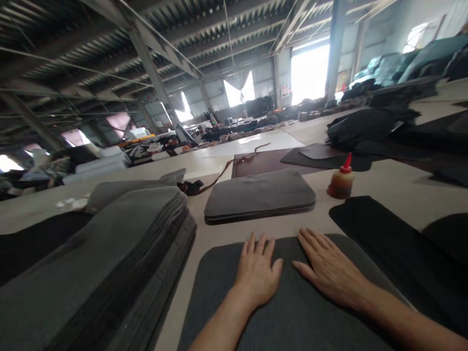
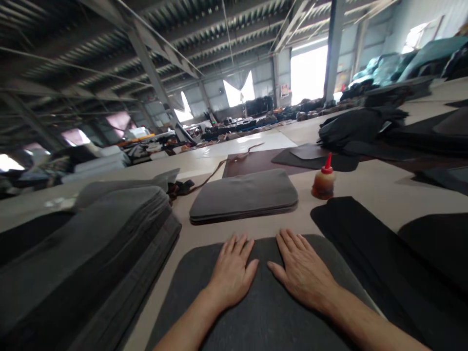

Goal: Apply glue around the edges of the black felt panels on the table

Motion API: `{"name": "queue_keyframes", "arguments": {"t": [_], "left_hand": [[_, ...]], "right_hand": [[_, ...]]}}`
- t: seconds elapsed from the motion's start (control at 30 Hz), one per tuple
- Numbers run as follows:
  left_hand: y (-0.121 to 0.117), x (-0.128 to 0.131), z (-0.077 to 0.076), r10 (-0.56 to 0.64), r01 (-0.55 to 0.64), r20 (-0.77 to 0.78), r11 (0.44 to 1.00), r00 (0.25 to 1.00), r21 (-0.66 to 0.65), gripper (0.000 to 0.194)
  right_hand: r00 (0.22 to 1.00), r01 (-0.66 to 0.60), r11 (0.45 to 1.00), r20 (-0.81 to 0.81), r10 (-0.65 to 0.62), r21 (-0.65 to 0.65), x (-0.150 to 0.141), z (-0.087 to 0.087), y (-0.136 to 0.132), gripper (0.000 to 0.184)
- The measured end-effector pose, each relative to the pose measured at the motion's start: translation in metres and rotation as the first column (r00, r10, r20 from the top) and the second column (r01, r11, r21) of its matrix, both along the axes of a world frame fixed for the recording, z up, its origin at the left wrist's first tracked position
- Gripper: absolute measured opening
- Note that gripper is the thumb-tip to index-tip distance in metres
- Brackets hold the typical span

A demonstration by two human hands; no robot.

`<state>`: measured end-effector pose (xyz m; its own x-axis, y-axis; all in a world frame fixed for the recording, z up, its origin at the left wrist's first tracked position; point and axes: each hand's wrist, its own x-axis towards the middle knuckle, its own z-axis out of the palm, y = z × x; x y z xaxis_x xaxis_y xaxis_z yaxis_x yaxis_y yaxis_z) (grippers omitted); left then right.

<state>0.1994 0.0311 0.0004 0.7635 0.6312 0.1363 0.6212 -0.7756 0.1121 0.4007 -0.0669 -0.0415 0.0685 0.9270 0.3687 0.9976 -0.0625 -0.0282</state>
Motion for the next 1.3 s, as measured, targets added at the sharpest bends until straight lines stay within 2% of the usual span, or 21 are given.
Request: {"name": "queue_keyframes", "arguments": {"t": [0.17, 0.3, 0.43, 0.5, 0.6, 0.7, 0.8, 0.9, 1.0, 1.1, 1.2, 1.3], "left_hand": [[-0.001, 0.001, 0.001, 0.040, -0.040, -0.024, 0.999, 0.999, 0.001, 0.063], [0.002, -0.001, 0.001, 0.129, -0.130, -0.041, 0.992, 0.991, -0.009, 0.074], [0.010, -0.006, 0.007, 0.225, -0.225, -0.040, 0.974, 0.974, -0.002, 0.082], [0.008, -0.009, 0.014, 0.246, -0.246, -0.020, 0.969, 0.969, 0.012, 0.073], [-0.012, -0.019, 0.024, 0.125, -0.125, -0.004, 0.992, 0.992, 0.013, 0.057], [-0.042, -0.039, 0.025, -0.127, 0.128, 0.008, 0.991, 0.992, -0.042, 0.050], [-0.059, -0.061, 0.010, -0.312, 0.315, 0.055, 0.946, 0.949, -0.075, 0.063], [-0.056, -0.075, -0.010, -0.391, 0.390, 0.085, 0.920, 0.916, 0.030, 0.078], [-0.048, -0.077, -0.024, -0.416, 0.390, 0.125, 0.902, 0.901, 0.186, 0.076], [-0.042, -0.073, -0.030, -0.444, 0.382, 0.146, 0.866, 0.884, 0.322, 0.078], [-0.040, -0.069, -0.034, -0.466, 0.339, 0.192, 0.819, 0.864, 0.463, 0.075], [-0.040, -0.067, -0.039, -0.465, 0.296, 0.233, 0.803, 0.854, 0.517, 0.074]], "right_hand": [[0.991, 0.128, 0.987, -0.013, -0.130, -0.098, 0.009, 0.011, 0.001, 0.082], [0.978, 0.206, 0.965, 0.008, -0.207, -0.163, 0.021, 0.021, -0.002, 0.084], [0.974, 0.225, 0.973, -0.019, -0.226, -0.045, 0.024, 0.022, -0.004, 0.077], [0.989, 0.139, 0.990, -0.044, -0.138, 0.022, 0.018, 0.026, -0.006, 0.068], [0.982, -0.145, 0.989, -0.129, 0.140, -0.032, -0.005, 0.040, -0.011, 0.060], [0.898, -0.406, 0.896, -0.257, 0.356, -0.178, -0.033, 0.059, -0.019, 0.056], [0.832, -0.535, 0.804, -0.330, 0.446, -0.260, -0.047, 0.071, -0.020, 0.055], [0.831, -0.542, 0.785, -0.334, 0.445, -0.301, -0.047, 0.070, -0.013, 0.056], [0.878, -0.463, 0.826, -0.294, 0.378, -0.320, -0.042, 0.063, -0.003, 0.058], [0.915, -0.391, 0.857, -0.244, 0.322, -0.336, -0.040, 0.058, 0.005, 0.061], [0.927, -0.370, 0.871, -0.197, 0.320, -0.322, -0.039, 0.056, 0.012, 0.059], [0.934, -0.355, 0.891, -0.159, 0.321, -0.283, -0.037, 0.051, 0.023, 0.057]]}}
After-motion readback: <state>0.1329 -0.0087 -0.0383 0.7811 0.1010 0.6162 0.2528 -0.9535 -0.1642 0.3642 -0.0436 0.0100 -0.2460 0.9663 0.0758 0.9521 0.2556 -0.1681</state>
